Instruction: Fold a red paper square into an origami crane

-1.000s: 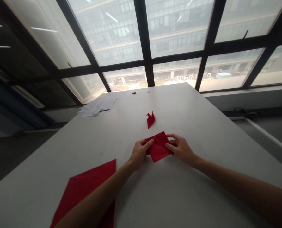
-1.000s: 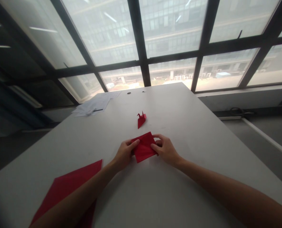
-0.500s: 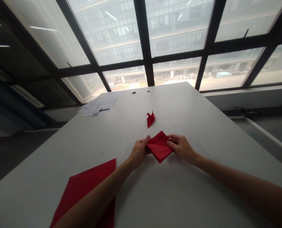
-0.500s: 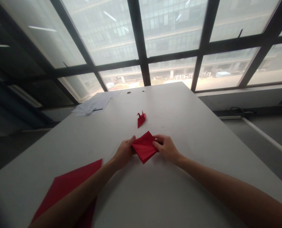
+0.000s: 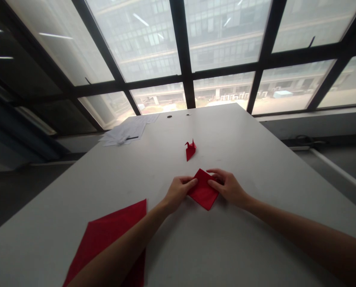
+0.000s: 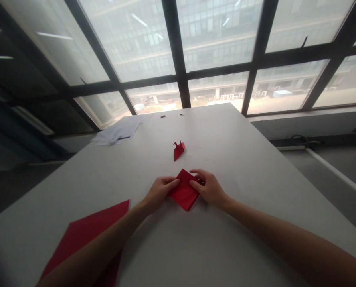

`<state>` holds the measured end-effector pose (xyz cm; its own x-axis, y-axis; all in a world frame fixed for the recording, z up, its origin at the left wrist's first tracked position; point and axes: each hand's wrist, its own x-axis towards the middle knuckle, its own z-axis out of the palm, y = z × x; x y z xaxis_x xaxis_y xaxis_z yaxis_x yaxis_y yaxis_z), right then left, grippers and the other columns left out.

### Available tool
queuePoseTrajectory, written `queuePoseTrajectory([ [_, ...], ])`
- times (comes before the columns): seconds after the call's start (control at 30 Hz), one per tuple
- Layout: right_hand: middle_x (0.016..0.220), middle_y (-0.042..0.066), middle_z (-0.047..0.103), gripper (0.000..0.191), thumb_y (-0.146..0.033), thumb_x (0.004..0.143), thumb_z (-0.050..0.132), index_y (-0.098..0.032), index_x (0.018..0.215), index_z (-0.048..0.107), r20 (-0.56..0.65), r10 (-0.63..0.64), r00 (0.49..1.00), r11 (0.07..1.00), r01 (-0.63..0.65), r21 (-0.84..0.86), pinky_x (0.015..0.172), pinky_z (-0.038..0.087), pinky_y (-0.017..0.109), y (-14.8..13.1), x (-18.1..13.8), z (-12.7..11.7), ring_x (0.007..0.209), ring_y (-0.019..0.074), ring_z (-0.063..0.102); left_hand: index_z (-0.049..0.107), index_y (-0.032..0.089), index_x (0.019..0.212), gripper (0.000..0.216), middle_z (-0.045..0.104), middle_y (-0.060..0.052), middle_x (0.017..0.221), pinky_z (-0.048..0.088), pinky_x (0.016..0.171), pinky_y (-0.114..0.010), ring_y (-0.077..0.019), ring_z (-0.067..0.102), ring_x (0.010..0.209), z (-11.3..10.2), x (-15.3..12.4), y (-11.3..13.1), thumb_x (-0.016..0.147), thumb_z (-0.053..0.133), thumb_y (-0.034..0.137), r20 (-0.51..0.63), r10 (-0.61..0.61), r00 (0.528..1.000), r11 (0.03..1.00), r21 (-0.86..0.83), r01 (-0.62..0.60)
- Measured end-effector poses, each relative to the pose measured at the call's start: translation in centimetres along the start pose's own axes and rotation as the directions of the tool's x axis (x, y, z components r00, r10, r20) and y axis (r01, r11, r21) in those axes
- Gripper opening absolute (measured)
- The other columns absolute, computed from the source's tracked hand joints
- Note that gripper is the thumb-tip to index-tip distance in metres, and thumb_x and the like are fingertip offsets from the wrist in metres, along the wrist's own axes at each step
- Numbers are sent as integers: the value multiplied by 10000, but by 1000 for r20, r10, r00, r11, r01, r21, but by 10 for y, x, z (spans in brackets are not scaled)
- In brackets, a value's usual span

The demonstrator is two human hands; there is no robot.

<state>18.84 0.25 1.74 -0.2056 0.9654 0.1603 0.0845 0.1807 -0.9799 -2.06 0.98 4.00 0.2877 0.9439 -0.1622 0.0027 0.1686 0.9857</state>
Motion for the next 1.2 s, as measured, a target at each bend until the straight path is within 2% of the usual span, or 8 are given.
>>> queuePoseTrajectory([
  [0.17, 1018, 73, 720, 287, -268, 851, 600, -201, 1113, 696, -24, -83, 996, 991, 80, -110, 711, 554, 323, -1, -1, 0, 814, 188, 656, 759, 113, 918, 354, 738, -86, 832, 481, 642, -252, -179, 644, 705, -2, 3, -7, 796, 726, 443, -38, 27, 999, 1000, 13, -27],
  [0.37, 1078, 77, 666, 220, -212, 853, 569, -219, 1000, 733, -21, -238, 971, 963, 234, -132, 677, 530, 289, -5, -4, 1, 849, 173, 633, 712, 128, 1071, 374, 739, -87, 927, 516, 704, -260, -186, 661, 792, 1, 4, -5, 805, 714, 391, -36, 53, 998, 996, -64, -55],
  [0.47, 1072, 83, 654, 226, -212, 864, 549, -225, 981, 742, -11, -274, 962, 952, 270, -147, 657, 521, 284, -5, -5, 2, 849, 173, 620, 658, 153, 1133, 435, 736, -69, 886, 525, 664, -257, -176, 662, 738, 3, 2, -3, 782, 734, 399, -36, 38, 999, 996, -77, -41],
  [0.63, 1022, 75, 668, 203, -208, 845, 561, -211, 998, 694, -42, -244, 969, 961, 236, -143, 629, 518, 277, -4, -4, 3, 795, 166, 626, 536, 212, 1090, 433, 707, -19, 824, 487, 572, -217, -149, 644, 650, 3, -2, -4, 784, 743, 439, 63, 73, 995, 993, -102, -67],
  [0.7, 972, 59, 684, 218, -205, 831, 580, -207, 1035, 658, -61, -193, 979, 974, 184, -129, 613, 513, 269, -3, -4, 4, 748, 157, 629, 527, 207, 1032, 397, 708, -31, 875, 493, 582, -217, -152, 654, 678, 3, -3, -6, 788, 743, 435, 63, 95, 993, 991, -106, -88],
  [0.87, 850, 32, 691, 210, -215, 836, 594, -197, 1041, 637, -64, -130, 989, 987, 123, -104, 595, 497, 259, -2, -4, 4, 685, 148, 618, 518, 207, 1098, 448, 703, -51, 915, 509, 601, -224, -172, 672, 729, 2, -1, -7, 779, 753, 415, 32, 92, 995, 992, -95, -89],
  [1.07, 880, 39, 680, 161, -232, 838, 600, -198, 986, 654, -62, -158, 985, 980, 149, -133, 614, 512, 276, -1, -3, 3, 706, 155, 617, 533, 187, 995, 343, 688, -47, 892, 480, 574, -206, -149, 643, 692, 2, -1, -8, 793, 738, 374, 44, 99, 994, 994, -47, -97],
  [1.2, 960, 57, 661, 151, -215, 847, 594, -201, 974, 674, -37, -205, 978, 973, 199, -119, 635, 521, 274, -2, -3, 3, 775, 163, 627, 531, 165, 825, 229, 651, -20, 820, 456, 591, -192, -121, 600, 686, 1, 0, -9, 789, 721, 288, 36, 154, 987, 988, 25, -155],
])
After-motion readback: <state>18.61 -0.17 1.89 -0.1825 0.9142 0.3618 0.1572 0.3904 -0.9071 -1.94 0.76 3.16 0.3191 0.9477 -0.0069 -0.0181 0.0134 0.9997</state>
